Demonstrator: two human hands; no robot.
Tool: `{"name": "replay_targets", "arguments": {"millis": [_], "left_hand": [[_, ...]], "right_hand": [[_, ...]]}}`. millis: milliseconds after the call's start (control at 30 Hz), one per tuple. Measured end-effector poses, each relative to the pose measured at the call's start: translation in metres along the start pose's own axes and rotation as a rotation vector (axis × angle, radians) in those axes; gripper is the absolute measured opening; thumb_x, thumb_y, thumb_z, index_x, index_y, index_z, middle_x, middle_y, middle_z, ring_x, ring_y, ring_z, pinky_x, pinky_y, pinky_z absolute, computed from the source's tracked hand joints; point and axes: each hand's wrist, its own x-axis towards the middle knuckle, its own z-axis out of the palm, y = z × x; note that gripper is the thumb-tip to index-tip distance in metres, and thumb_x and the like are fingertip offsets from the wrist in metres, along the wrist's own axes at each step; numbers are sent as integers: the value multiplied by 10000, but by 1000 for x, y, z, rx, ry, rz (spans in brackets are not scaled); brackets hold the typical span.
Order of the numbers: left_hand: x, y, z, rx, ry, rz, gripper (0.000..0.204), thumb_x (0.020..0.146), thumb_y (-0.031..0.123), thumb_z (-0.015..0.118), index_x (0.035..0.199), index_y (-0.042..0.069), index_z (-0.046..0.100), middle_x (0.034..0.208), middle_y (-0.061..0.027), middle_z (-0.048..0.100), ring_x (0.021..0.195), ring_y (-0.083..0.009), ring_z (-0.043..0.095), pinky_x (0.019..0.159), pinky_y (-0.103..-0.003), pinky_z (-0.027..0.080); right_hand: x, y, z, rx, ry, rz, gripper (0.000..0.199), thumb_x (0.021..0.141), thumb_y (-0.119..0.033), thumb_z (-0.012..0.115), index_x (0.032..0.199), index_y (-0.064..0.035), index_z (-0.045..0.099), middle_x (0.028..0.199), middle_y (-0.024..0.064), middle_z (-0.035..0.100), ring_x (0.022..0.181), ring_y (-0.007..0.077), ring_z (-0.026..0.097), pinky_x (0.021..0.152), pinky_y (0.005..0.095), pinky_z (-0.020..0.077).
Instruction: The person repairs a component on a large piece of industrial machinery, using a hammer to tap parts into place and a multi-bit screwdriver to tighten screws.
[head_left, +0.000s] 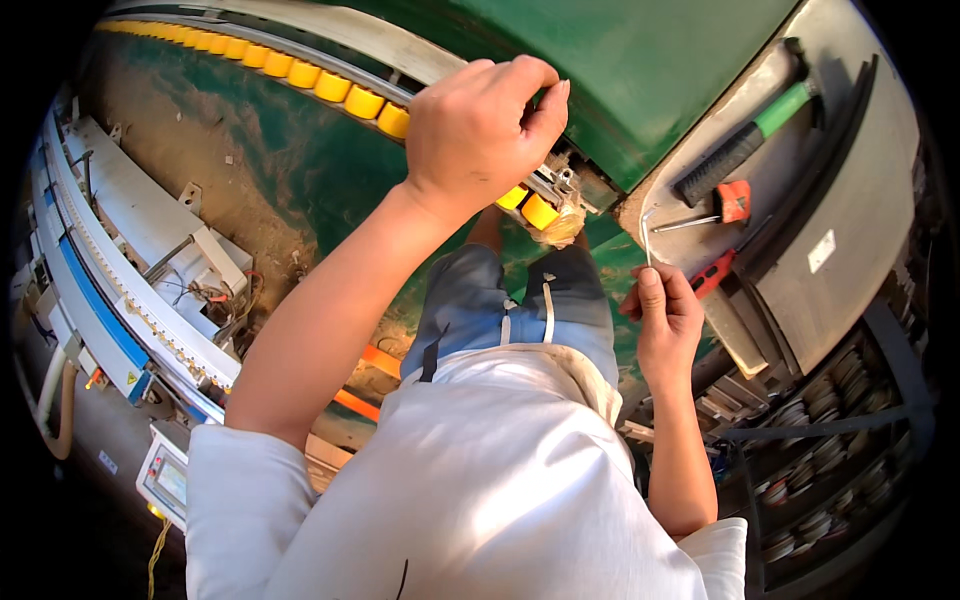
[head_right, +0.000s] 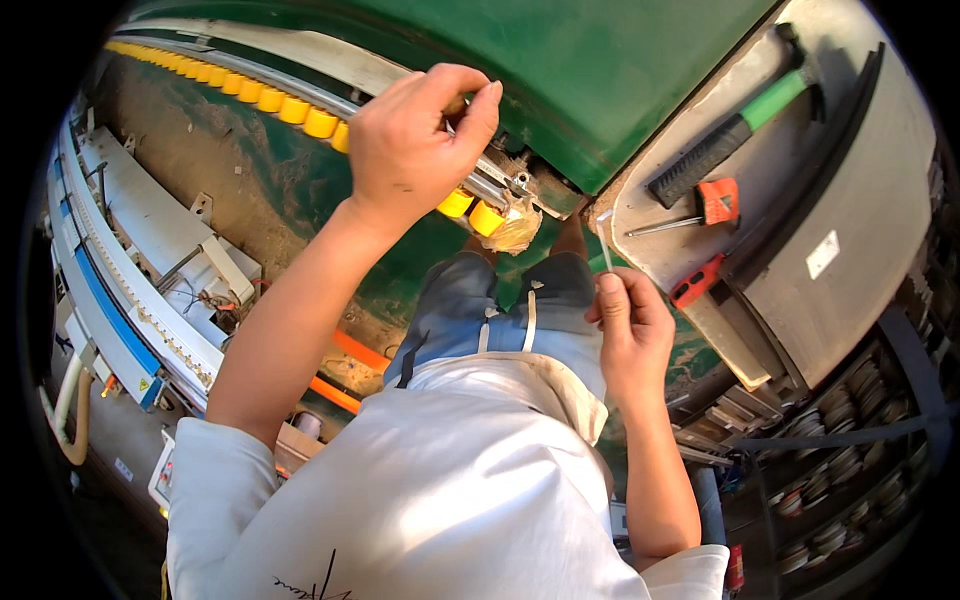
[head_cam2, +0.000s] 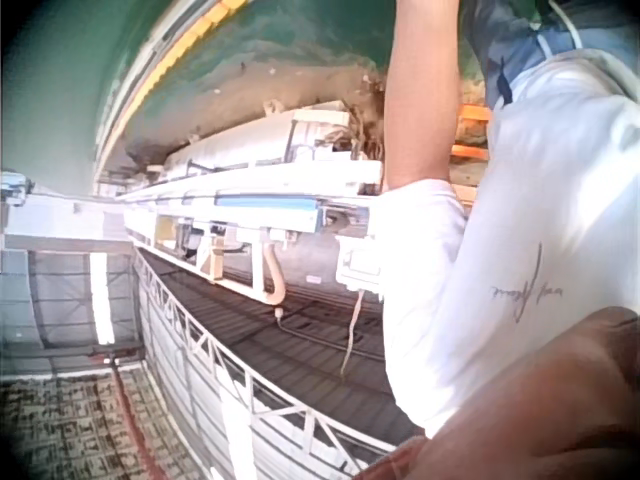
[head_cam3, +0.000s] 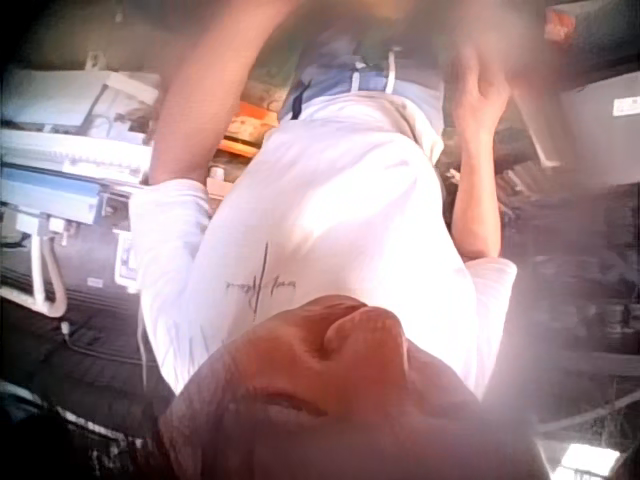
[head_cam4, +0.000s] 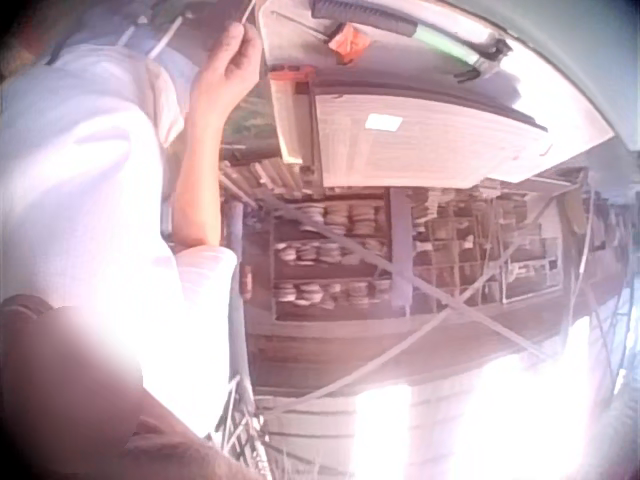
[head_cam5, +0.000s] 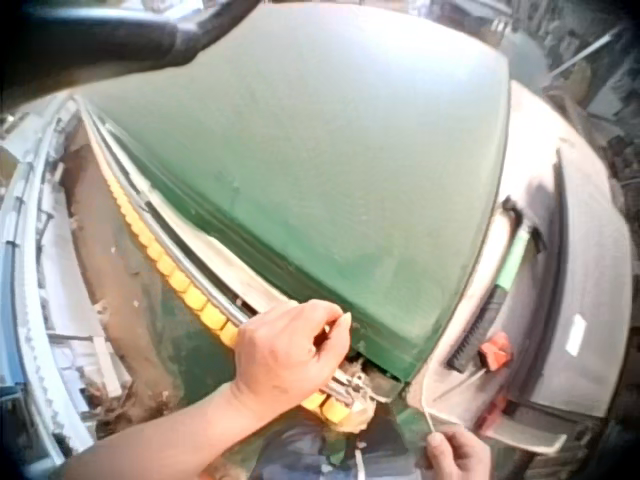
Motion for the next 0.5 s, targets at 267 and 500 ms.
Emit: {"name": "replay_targets", "arguments": {"millis": [267,500], "left_hand": [[-3,8,-16,-11,243,96,144,922,268,735,876,136,704,709,-40,684,658,-272,677,559,-405,521],[-2,13,-12,-52,72,10,226,959,343,672,913,126,714,776,-112,705,749,-359,690,640,-490,534]], "right_hand": [[14,-6,-55,-27,168,22,273,1089,-281,566,1086,-17,636,826,45,731,692,89,618,616,258,464],[-2,14,-64,-91,67,-10,249,1058,-261,616,1072,-21,679,895,35,739,758,101,635,647,275,471]]}}
